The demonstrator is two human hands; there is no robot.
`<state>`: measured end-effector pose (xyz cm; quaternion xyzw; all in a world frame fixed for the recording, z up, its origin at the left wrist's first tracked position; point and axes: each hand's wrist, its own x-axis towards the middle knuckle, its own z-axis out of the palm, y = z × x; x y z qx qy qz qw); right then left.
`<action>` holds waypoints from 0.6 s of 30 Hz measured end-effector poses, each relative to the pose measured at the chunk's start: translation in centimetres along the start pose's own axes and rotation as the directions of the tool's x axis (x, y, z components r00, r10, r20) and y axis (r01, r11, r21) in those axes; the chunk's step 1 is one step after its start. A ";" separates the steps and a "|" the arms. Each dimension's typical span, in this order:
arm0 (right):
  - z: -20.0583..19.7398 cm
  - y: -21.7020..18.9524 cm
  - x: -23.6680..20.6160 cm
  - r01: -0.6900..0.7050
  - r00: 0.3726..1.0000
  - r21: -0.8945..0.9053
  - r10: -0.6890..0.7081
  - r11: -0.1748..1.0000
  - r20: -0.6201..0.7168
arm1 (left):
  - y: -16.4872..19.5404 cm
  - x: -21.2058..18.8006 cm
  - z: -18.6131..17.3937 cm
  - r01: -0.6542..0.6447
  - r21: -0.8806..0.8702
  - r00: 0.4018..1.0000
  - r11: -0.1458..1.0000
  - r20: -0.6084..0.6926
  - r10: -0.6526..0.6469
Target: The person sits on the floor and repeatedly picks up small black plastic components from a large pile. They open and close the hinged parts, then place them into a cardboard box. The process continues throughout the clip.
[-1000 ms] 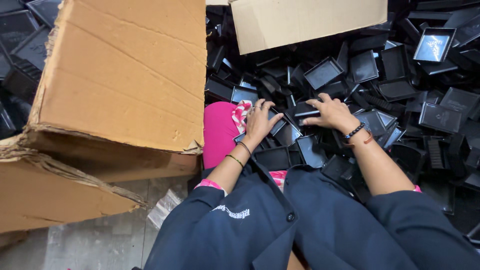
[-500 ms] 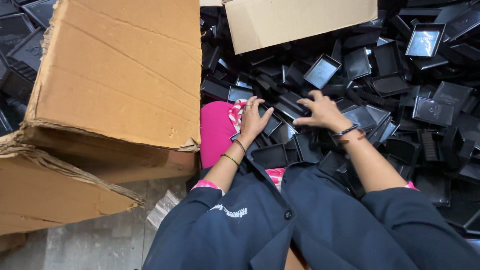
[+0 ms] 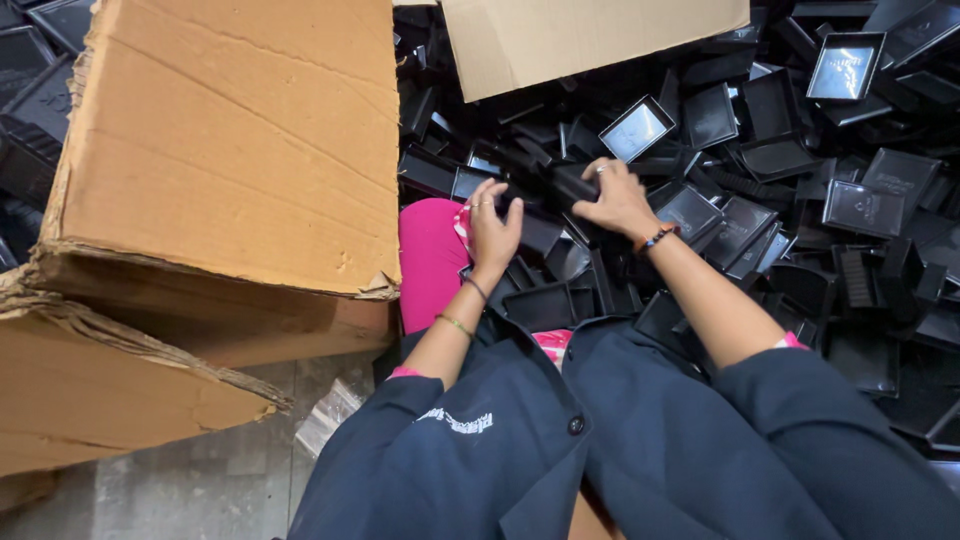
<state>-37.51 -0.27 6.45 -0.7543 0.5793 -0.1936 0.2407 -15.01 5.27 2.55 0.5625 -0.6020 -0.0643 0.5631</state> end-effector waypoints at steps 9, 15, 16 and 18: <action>2.0 -4.9 -5.0 0.270 0.962 0.674 -0.173 0.688 -0.210 | 1.7 0.6 1.5 0.724 -0.690 0.648 -0.012 0.685 -0.332; 2.1 -4.3 -6.0 0.119 0.992 0.883 -0.027 0.455 -0.120 | 2.9 0.1 1.0 0.681 -0.710 0.717 0.178 0.598 -0.359; 1.6 -3.9 -5.9 0.102 0.993 0.913 0.019 0.395 -0.119 | 2.5 0.1 0.5 0.709 -0.694 0.681 0.125 0.628 -0.378; 1.2 -3.6 -6.1 0.043 0.992 0.958 0.098 0.283 -0.073 | 1.5 0.4 0.1 0.712 -0.700 0.657 0.048 0.641 -0.397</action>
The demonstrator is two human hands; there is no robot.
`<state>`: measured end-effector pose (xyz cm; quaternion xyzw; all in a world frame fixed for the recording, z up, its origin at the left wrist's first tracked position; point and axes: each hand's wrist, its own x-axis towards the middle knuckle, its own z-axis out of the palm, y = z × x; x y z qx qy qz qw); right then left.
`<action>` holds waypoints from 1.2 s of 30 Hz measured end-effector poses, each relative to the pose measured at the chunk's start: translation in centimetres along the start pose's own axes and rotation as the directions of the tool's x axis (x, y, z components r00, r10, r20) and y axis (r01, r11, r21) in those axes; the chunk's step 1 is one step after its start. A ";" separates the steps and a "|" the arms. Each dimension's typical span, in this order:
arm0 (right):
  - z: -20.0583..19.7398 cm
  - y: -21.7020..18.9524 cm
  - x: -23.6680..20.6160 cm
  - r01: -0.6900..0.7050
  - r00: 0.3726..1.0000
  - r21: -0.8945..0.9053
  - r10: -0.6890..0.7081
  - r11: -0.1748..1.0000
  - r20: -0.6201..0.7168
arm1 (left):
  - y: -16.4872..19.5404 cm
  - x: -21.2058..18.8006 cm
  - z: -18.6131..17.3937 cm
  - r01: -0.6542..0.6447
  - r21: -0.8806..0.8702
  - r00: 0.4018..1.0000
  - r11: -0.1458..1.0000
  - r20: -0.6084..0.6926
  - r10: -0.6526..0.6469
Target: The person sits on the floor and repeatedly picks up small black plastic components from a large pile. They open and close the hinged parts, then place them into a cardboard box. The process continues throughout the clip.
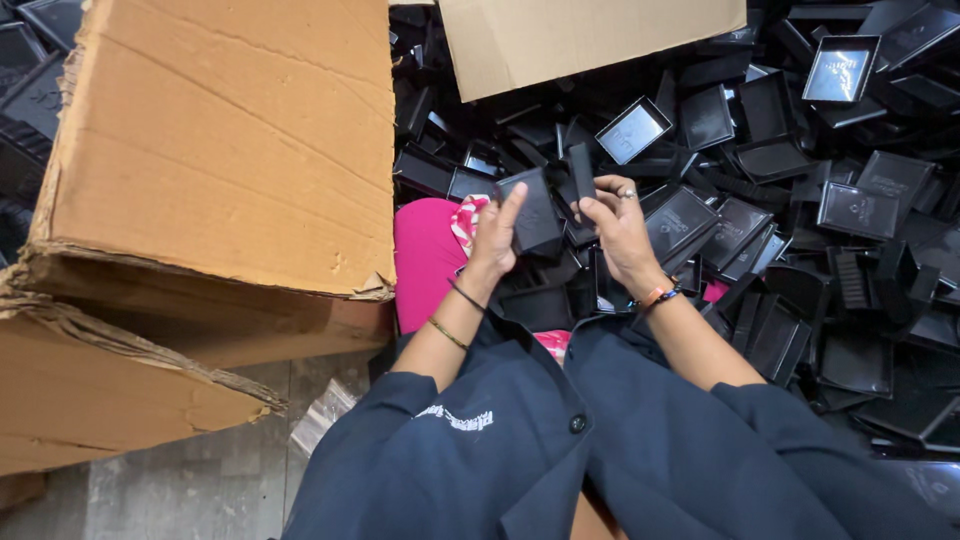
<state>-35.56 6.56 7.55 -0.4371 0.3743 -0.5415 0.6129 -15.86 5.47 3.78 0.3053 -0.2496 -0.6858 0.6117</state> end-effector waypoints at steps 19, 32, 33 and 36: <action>4.7 0.0 -4.7 0.388 0.911 -0.631 -0.383 0.672 0.152 | 1.9 -0.2 1.0 -0.023 -0.125 0.983 0.992 -0.184 0.000; 4.5 0.2 -4.9 0.254 0.966 -0.367 -0.218 0.895 0.139 | 0.4 -3.5 4.2 -0.262 0.120 0.964 0.958 -0.023 0.266; 4.5 0.0 -5.0 0.284 0.958 -0.384 -0.242 0.878 0.157 | 0.5 -3.7 4.3 -0.257 0.110 0.965 0.960 -0.027 0.262; 4.7 -0.2 -5.0 0.356 0.934 -0.480 -0.300 0.802 0.192 | 0.7 -3.8 4.3 -0.240 0.073 0.969 0.968 -0.048 0.243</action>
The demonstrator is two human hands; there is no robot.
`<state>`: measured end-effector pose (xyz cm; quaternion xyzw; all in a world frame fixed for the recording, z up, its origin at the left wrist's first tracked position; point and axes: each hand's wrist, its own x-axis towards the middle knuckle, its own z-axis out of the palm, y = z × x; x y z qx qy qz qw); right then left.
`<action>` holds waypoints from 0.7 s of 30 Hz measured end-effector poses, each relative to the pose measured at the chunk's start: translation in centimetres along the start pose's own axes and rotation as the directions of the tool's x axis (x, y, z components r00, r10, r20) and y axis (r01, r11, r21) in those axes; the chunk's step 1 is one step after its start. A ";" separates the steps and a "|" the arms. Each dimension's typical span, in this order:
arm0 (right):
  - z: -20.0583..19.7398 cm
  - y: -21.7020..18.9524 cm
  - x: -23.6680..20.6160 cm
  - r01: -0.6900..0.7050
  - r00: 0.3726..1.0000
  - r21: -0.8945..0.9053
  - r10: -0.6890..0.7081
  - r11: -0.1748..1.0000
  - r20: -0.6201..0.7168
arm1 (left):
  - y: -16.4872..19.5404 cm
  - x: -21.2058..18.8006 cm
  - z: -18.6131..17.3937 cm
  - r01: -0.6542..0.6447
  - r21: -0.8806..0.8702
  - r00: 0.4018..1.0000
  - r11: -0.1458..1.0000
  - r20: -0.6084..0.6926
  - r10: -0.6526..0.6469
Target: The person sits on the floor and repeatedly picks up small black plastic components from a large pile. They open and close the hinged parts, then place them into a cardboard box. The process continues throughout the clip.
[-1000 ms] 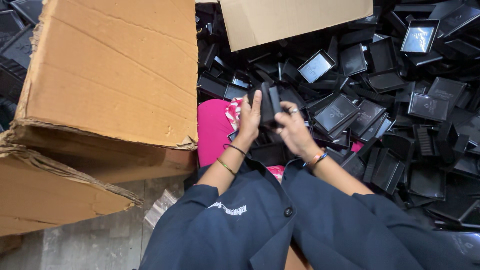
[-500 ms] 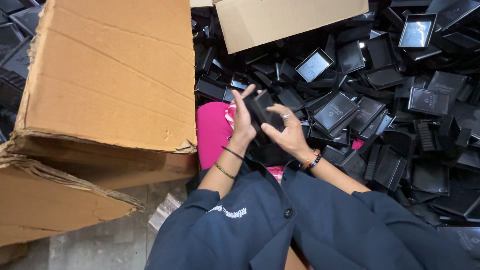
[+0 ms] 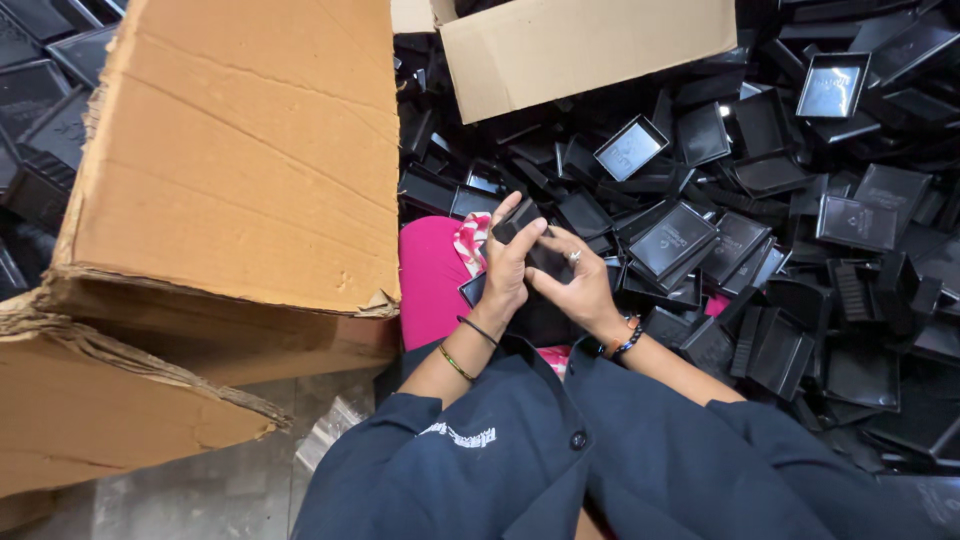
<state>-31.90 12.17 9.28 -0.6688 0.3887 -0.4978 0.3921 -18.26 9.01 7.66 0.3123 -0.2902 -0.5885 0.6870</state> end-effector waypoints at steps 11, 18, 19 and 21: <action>0.8 2.4 -0.5 0.104 0.995 0.252 -0.101 0.962 -0.023 | -0.1 -0.6 0.8 -0.093 0.067 0.995 0.993 -0.024 0.095; 1.4 4.2 -0.6 0.043 0.999 0.287 -0.041 0.957 -0.011 | 0.0 -0.4 0.2 -0.011 0.002 0.998 1.000 -0.057 0.011; 1.5 4.4 -0.6 0.025 1.000 0.323 -0.025 0.946 -0.003 | -0.2 -0.4 0.1 -0.006 -0.003 0.998 1.000 -0.058 0.006; 1.7 4.6 -0.5 -0.023 1.000 0.384 0.024 0.923 0.002 | -0.5 -0.4 0.2 -0.005 0.022 0.998 1.000 -0.069 0.007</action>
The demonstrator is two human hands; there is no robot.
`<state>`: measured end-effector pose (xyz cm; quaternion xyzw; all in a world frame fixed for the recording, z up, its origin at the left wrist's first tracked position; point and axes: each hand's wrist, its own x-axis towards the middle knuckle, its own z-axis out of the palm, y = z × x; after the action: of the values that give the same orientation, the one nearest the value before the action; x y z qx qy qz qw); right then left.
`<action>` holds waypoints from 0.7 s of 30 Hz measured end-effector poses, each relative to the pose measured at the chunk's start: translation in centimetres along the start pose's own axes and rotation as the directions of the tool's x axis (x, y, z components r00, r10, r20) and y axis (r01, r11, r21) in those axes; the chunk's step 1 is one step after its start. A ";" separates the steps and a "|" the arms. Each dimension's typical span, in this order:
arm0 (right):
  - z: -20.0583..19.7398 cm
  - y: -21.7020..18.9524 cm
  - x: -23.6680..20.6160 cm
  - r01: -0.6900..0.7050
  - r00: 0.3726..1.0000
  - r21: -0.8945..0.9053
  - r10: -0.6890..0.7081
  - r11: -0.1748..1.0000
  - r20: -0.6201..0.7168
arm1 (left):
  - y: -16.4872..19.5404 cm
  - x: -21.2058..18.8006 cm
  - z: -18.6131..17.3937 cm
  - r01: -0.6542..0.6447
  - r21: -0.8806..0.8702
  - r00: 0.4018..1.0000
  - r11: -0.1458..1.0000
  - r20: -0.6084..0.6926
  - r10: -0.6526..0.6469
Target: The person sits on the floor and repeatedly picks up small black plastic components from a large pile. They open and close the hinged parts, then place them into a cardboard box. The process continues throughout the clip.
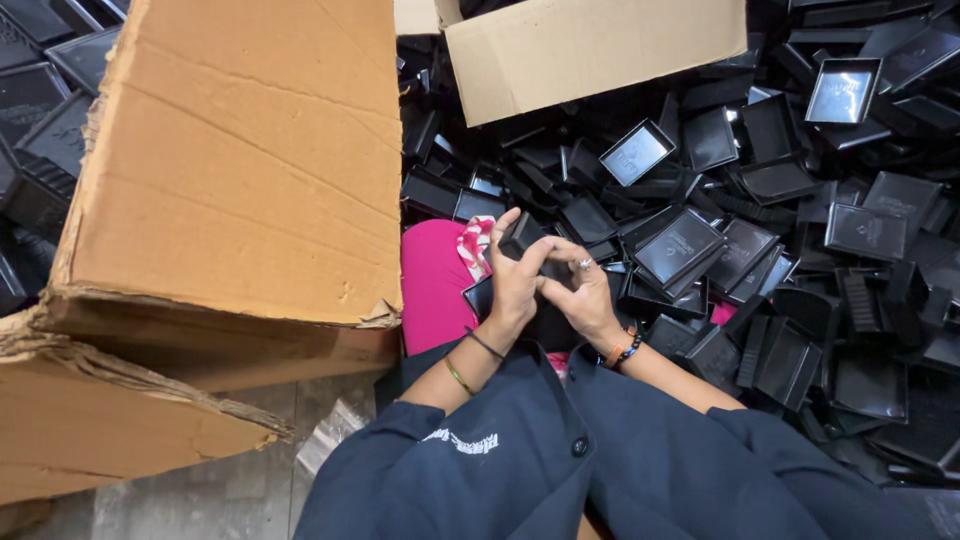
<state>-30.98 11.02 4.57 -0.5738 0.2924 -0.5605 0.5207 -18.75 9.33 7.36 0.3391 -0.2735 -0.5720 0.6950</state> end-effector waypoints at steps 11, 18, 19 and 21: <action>-2.1 -1.6 2.4 -0.550 0.835 0.426 0.495 0.718 0.242 | 1.8 2.5 -1.1 -0.085 -0.157 0.987 0.984 0.122 0.105; -3.3 -2.5 3.3 -0.394 0.913 0.250 0.408 0.885 -0.008 | 0.8 2.6 -1.6 -0.053 0.012 0.985 0.999 0.165 0.050; -3.6 -2.9 3.4 -0.359 0.929 0.172 0.369 0.917 -0.026 | 0.8 2.8 -2.0 -0.062 0.116 0.989 0.991 0.139 0.045; -4.2 -3.5 3.6 -0.308 0.951 0.071 0.308 0.949 0.003 | 0.9 3.3 -3.0 -0.075 0.283 0.988 0.956 0.151 0.033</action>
<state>-35.06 7.59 8.34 -0.5004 0.3604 -0.4845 0.6205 -15.24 6.72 6.19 0.3863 -0.4127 -0.5300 0.6321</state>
